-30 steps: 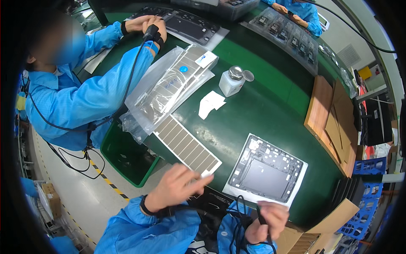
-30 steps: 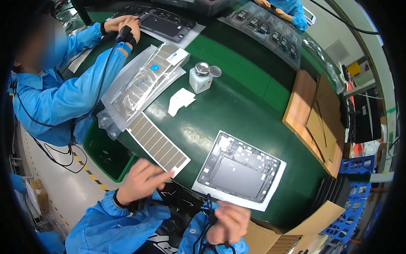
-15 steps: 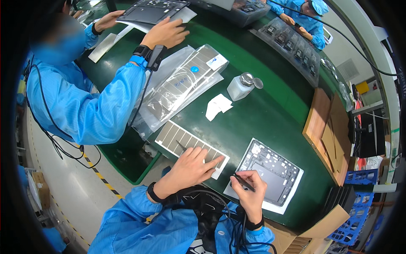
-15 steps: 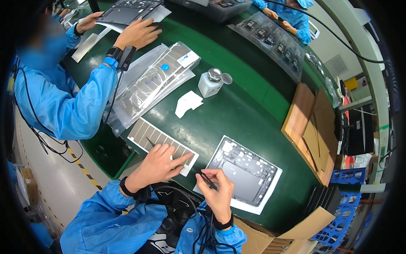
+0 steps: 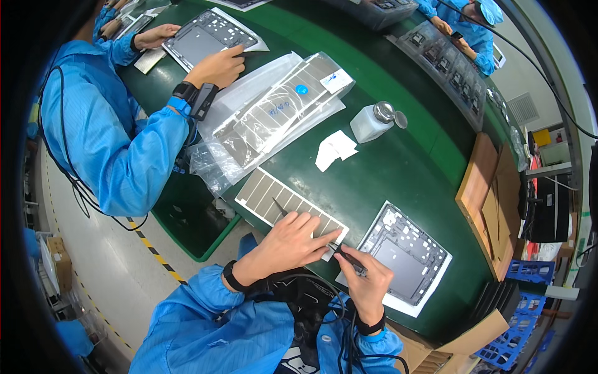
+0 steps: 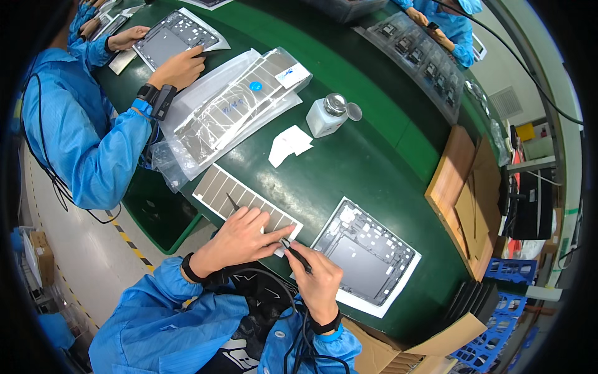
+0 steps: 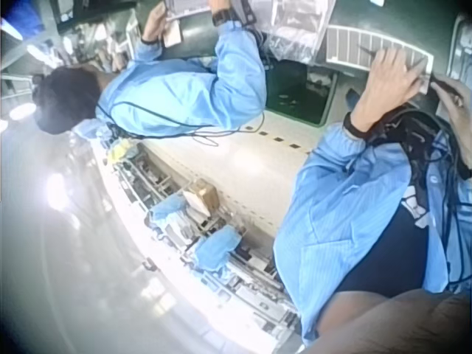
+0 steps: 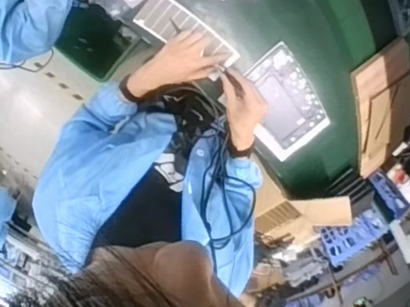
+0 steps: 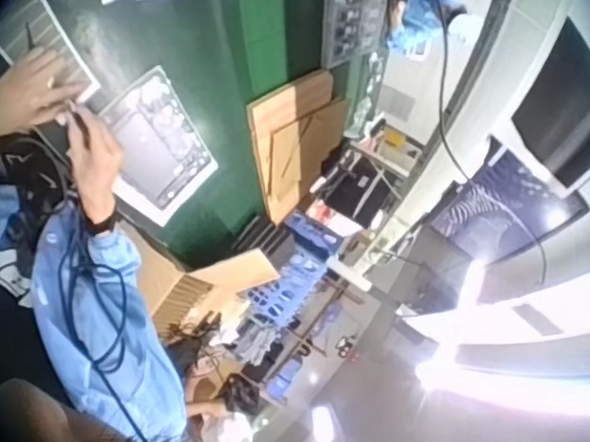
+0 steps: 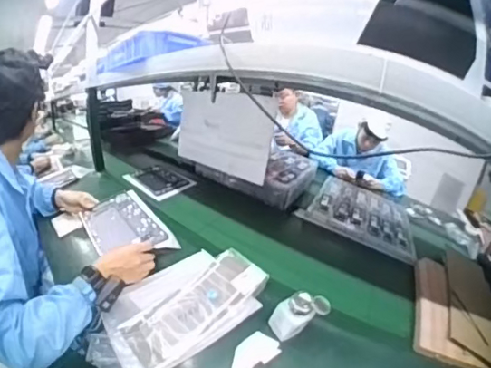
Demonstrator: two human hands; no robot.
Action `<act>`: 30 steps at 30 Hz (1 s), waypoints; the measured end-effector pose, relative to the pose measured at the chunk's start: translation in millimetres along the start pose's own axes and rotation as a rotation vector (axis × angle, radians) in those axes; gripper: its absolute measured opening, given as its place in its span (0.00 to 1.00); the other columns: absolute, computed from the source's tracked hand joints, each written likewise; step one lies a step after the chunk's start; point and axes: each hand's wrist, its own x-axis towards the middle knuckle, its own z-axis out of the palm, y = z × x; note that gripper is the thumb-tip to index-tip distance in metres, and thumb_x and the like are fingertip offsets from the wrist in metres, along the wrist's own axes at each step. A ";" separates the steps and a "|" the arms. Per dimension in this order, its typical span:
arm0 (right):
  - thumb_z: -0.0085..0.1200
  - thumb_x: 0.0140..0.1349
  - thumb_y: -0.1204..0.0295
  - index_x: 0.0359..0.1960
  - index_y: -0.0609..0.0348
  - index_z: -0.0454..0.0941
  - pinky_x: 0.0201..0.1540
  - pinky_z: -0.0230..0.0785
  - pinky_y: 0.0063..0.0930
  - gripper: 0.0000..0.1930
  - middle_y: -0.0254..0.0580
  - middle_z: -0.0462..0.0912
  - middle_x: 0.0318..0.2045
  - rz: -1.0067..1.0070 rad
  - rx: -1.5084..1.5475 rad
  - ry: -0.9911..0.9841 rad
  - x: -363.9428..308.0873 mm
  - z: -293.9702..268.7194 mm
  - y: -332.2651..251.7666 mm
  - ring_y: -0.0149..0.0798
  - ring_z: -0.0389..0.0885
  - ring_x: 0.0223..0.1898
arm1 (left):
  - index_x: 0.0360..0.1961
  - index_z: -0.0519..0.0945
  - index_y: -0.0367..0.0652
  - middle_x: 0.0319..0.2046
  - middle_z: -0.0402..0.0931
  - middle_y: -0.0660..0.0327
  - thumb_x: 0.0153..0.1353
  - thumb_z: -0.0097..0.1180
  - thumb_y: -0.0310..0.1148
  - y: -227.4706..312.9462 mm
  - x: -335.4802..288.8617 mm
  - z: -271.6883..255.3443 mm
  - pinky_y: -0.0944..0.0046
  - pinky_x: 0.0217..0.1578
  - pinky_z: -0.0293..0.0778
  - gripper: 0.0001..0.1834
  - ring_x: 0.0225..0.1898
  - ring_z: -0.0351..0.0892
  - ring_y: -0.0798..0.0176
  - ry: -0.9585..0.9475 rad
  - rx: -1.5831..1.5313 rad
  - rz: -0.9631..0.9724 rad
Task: The recorder is assembling tablet components on a factory assembly line and packing them into boxes.
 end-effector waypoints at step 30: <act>0.66 0.53 0.87 0.34 0.70 0.85 0.48 0.78 0.30 0.07 0.48 0.89 0.34 0.186 -0.075 0.598 -45.8 -178.6 73.3 0.39 0.88 0.39 | 0.59 0.81 0.49 0.30 0.67 0.62 0.59 0.65 0.42 22.2 23.0 -37.7 0.59 0.36 0.64 0.26 0.34 0.70 0.58 -0.059 -0.030 0.018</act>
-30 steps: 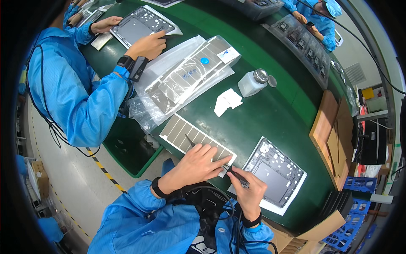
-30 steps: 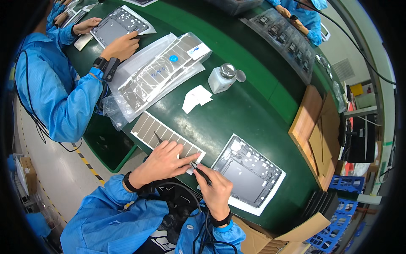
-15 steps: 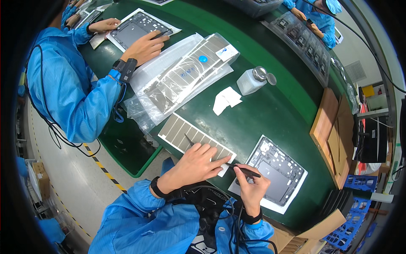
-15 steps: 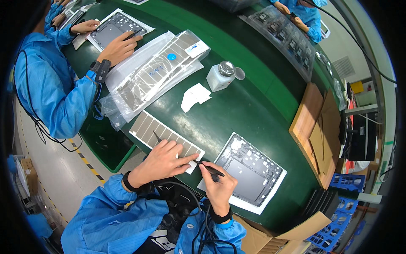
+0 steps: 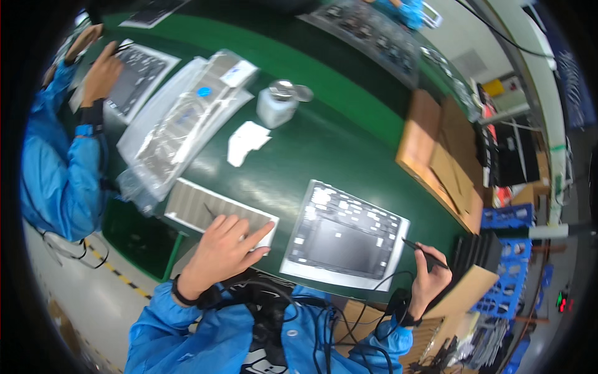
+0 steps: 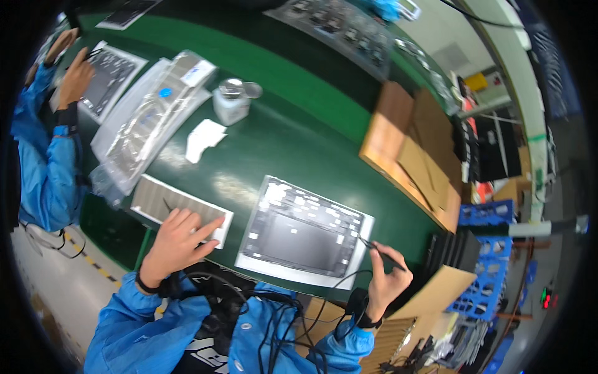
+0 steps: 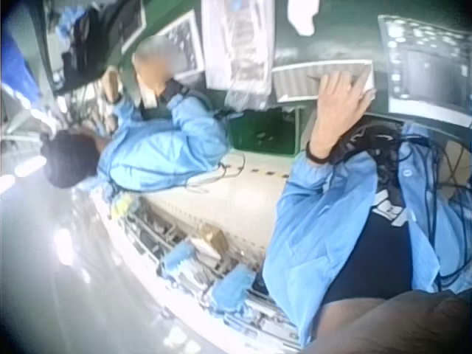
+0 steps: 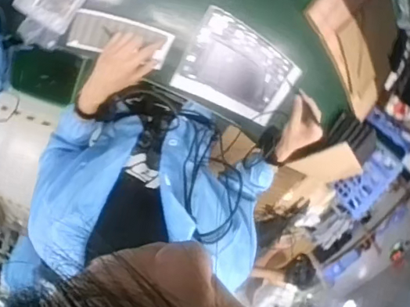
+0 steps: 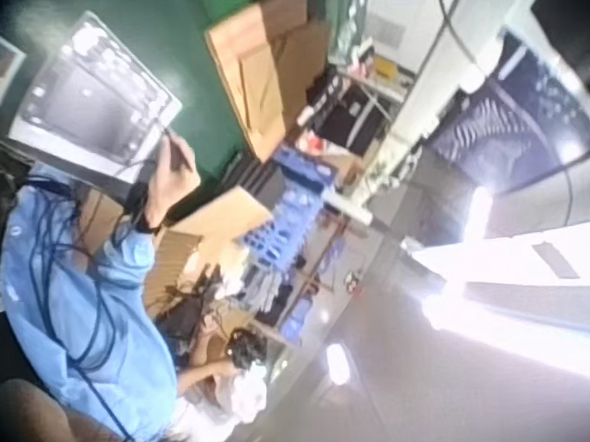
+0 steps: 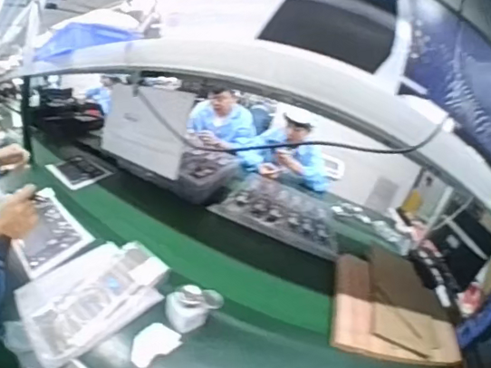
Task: The recorder is assembling tablet components on a factory assembly line and packing them into boxes.
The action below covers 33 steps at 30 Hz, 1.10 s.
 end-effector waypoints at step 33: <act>0.70 0.53 0.75 0.32 0.58 0.88 0.53 0.71 0.38 0.06 0.37 0.88 0.29 -0.296 -0.114 -0.261 52.4 -2.5 94.9 0.39 0.82 0.28 | 0.48 0.76 0.37 0.17 0.79 0.59 0.56 0.69 0.45 122.6 192.7 139.9 0.57 0.25 0.74 0.27 0.22 0.84 0.55 -0.356 -0.016 0.548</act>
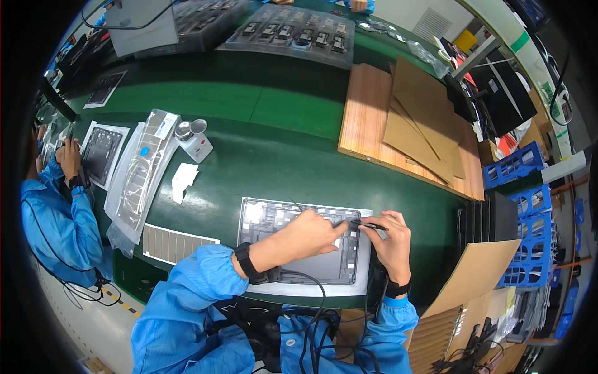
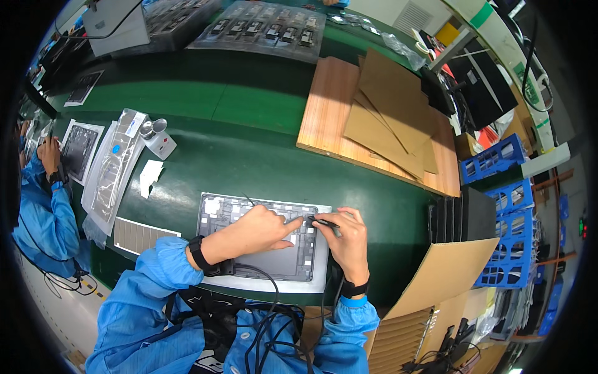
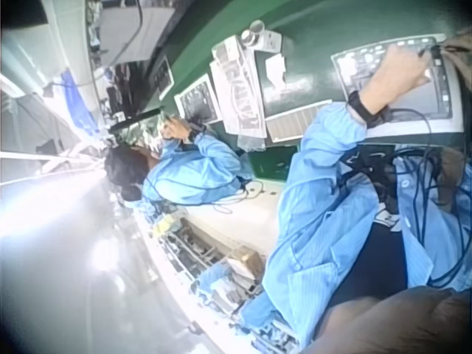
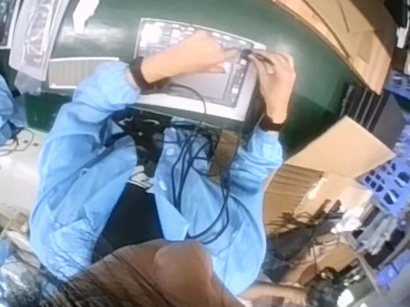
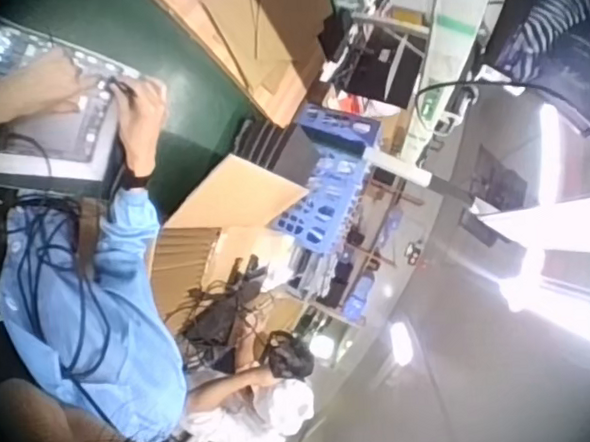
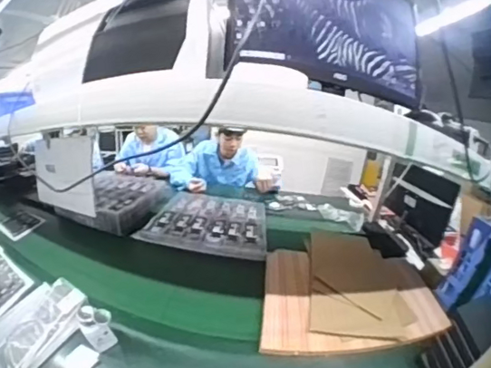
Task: The recorder is assembling tablet components on a factory assembly line and packing them into boxes.
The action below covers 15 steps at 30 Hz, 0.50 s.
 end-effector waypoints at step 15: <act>0.72 0.50 0.76 0.34 0.58 0.89 0.44 0.74 0.34 0.09 0.40 0.88 0.30 0.072 -0.018 0.035 -5.0 1.3 -0.3 0.43 0.83 0.35 | 0.56 0.75 0.40 0.17 0.78 0.58 0.61 0.64 0.48 -2.2 7.7 10.1 0.56 0.22 0.73 0.29 0.20 0.82 0.53 0.070 0.002 -0.015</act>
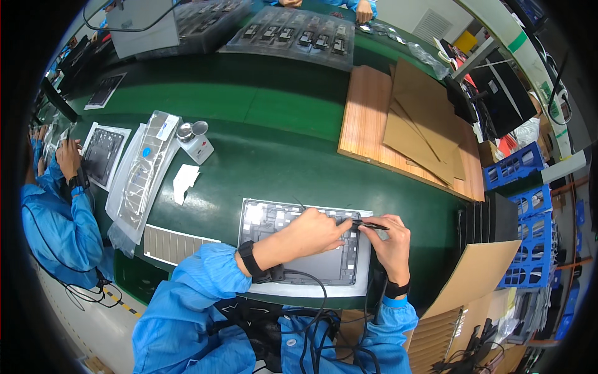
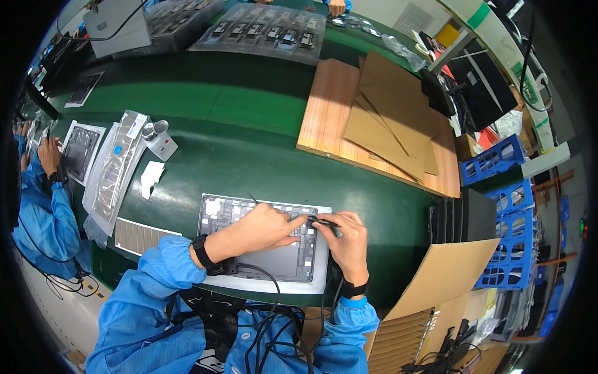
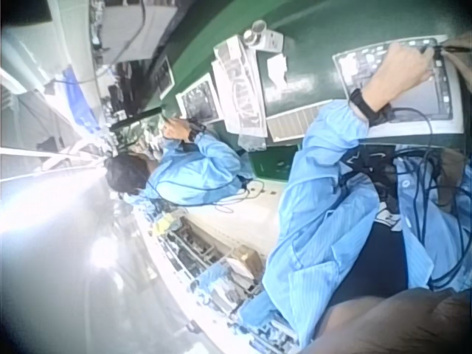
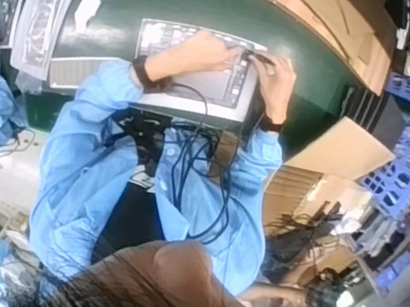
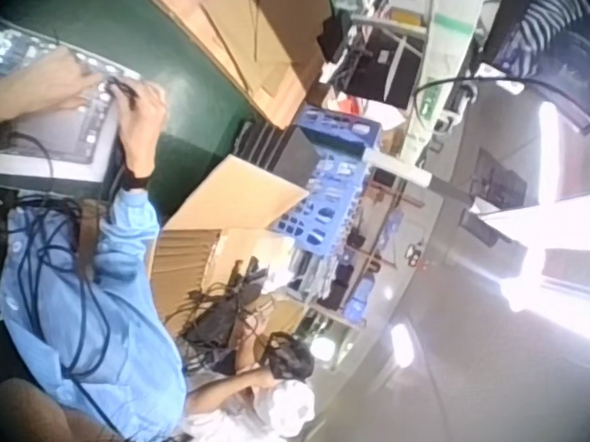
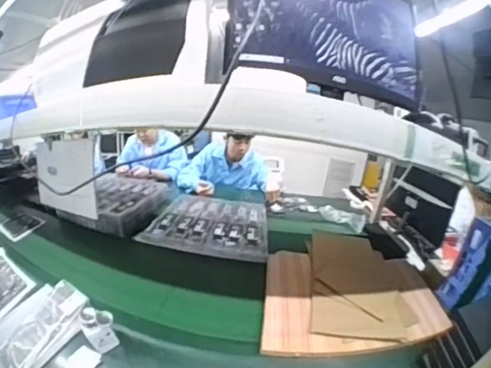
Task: The recorder is assembling tablet components on a factory assembly line and packing them into boxes.
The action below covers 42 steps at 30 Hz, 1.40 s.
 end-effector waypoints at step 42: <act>0.57 0.63 0.69 0.41 0.69 0.82 0.45 0.75 0.45 0.13 0.62 0.84 0.39 0.536 -0.196 -0.045 -57.6 -39.1 -53.8 0.61 0.84 0.41 | 0.58 0.77 0.33 0.13 0.77 0.54 0.66 0.59 0.48 27.4 -157.6 -71.9 0.53 0.18 0.73 0.30 0.15 0.80 0.50 -0.084 0.260 -0.774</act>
